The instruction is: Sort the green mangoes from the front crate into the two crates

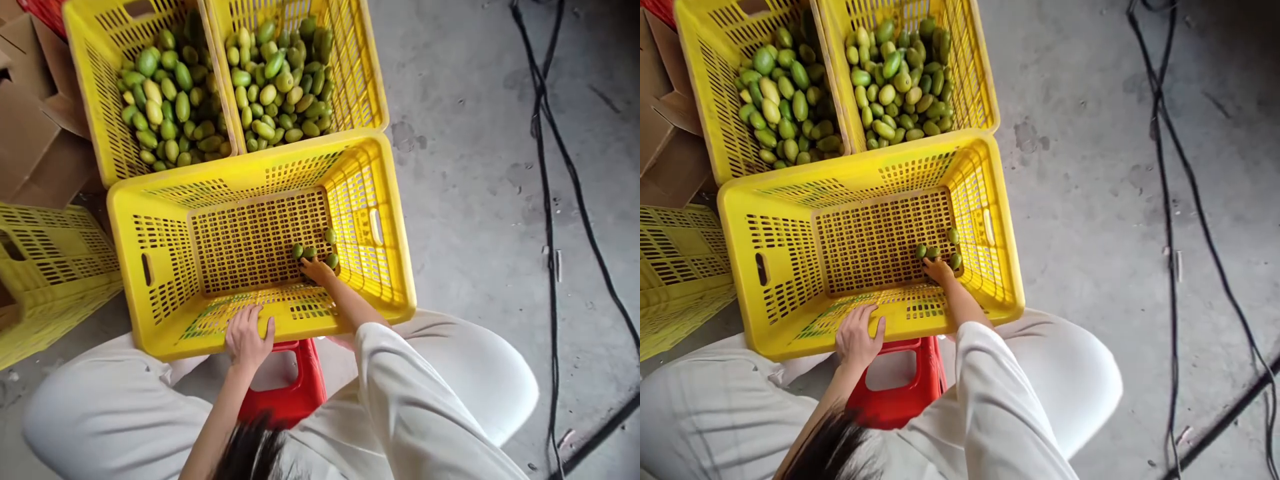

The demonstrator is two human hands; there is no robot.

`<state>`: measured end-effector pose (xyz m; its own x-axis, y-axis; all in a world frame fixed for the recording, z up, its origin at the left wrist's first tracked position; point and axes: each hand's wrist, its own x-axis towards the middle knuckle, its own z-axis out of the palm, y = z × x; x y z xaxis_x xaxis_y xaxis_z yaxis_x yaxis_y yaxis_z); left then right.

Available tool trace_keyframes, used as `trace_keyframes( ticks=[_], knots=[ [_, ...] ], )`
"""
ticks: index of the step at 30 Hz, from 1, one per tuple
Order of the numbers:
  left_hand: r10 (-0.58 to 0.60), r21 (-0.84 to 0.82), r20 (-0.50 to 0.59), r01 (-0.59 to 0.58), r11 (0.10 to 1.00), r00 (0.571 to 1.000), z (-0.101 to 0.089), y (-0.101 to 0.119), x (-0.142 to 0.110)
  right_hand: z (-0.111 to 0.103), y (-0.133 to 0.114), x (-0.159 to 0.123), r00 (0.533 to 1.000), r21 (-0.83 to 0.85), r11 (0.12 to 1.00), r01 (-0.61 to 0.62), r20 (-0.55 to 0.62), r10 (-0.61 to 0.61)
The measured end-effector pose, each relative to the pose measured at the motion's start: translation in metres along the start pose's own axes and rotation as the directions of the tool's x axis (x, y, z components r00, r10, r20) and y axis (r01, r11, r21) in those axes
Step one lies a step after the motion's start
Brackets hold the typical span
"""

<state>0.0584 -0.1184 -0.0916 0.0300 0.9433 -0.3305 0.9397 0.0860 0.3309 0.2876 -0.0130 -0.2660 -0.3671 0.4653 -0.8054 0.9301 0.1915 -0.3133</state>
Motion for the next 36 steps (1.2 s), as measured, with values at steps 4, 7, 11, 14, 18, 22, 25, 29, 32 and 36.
trace_keyframes(
  ticks=[4, 7, 11, 14, 18, 22, 25, 29, 32, 36],
  knots=[
    [-0.002, 0.044, 0.007, 0.002, 0.999, 1.0, -0.001, 0.002, 0.0, 0.006, 0.003, 0.003, 0.999, -0.002, 1.0, -0.001, 0.034, 0.001],
    [0.001, 0.052, 0.032, -0.002, 0.999, 0.999, -0.002, 0.003, 0.001, 0.001, 0.004, 0.001, 0.998, 0.047, 0.998, -0.029, 0.06, 0.026],
    [-0.001, 0.043, 0.046, -0.001, 0.999, 0.999, -0.001, 0.002, 0.001, -0.022, -0.002, -0.007, 0.997, 0.182, 0.983, -0.019, 0.079, 0.004],
    [-0.022, -0.01, 0.026, 0.022, 1.0, 0.999, 0.0, 0.0, 0.0, -0.047, -0.021, -0.02, 1.0, 0.294, 0.955, 0.023, 0.01, -0.028],
    [-0.08, -0.318, 0.005, 0.078, 0.945, 0.997, -0.006, -0.006, 0.007, -0.071, -0.075, -0.051, 0.974, 0.392, 0.907, 0.157, -0.214, -0.076],
    [-0.184, -0.815, 0.094, 0.182, 0.55, 0.978, -0.024, -0.006, 0.022, -0.075, -0.139, -0.093, 0.831, 0.47, 0.747, 0.47, -0.52, -0.197],
    [-0.12, -0.921, 0.061, 0.102, 0.375, 0.991, -0.046, 0.0, 0.025, -0.073, -0.167, -0.129, 0.678, 0.449, 0.582, 0.678, -0.688, -0.259],
    [-0.13, -0.989, 0.113, 0.124, 0.082, 0.985, -0.077, -0.001, 0.014, -0.075, -0.169, -0.177, 0.664, 0.592, 0.312, 0.743, -0.709, -0.236],
    [-0.08, -0.966, 0.213, 0.198, -0.164, 0.974, -0.093, -0.008, 0.005, -0.075, -0.162, -0.198, 0.761, 0.769, -0.012, 0.639, -0.635, -0.133],
    [-0.076, -0.904, 0.324, 0.284, -0.32, 0.943, -0.096, -0.015, 0.003, -0.071, -0.16, -0.193, 0.855, 0.788, -0.39, 0.476, -0.519, -0.006]
  ],
)
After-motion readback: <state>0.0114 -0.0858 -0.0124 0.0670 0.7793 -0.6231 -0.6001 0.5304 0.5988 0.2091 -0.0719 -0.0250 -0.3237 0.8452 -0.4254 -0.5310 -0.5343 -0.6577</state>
